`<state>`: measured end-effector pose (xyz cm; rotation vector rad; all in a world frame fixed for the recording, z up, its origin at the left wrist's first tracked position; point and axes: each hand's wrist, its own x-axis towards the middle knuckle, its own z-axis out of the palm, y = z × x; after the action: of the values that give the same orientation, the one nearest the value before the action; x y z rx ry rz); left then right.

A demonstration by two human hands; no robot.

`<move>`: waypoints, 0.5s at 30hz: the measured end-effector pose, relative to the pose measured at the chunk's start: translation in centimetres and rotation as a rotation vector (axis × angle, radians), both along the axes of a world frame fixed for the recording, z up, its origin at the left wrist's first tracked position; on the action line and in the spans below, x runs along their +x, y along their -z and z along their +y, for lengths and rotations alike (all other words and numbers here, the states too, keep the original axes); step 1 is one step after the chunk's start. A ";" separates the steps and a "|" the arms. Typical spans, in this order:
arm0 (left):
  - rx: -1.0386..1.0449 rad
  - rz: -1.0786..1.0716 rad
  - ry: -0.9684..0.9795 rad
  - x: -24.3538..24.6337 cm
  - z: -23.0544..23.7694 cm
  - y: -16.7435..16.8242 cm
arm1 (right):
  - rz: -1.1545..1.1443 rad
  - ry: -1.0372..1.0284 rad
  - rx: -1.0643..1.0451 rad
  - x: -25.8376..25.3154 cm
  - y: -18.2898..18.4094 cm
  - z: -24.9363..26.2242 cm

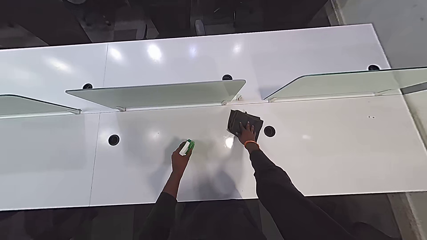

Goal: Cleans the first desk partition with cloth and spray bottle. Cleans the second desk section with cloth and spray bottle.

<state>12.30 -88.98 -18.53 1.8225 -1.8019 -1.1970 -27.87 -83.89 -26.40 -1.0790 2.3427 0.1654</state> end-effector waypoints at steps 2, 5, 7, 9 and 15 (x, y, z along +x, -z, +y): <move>-0.005 0.006 0.001 0.0 -0.2 -0.1 | -0.015 0.008 -0.007 -0.2 0.0 -2.6; -0.019 0.028 0.005 -0.2 -0.2 -0.3 | -0.044 -0.005 -0.017 0.4 -0.2 -5.6; -0.035 0.024 0.013 -0.2 -0.4 -0.3 | -0.075 -0.048 -0.043 2.0 -0.5 -7.3; -0.047 0.025 0.013 -0.4 -0.3 -0.4 | -0.108 -0.139 -0.073 4.3 -0.5 -8.2; -0.070 0.037 -0.015 -0.7 -0.1 -0.2 | -0.209 -0.503 -0.064 11.0 0.3 -8.4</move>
<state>11.62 -89.11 -18.34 1.7613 -1.7834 -1.1403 -16.90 -92.25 -26.70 -1.6192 1.8672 0.1536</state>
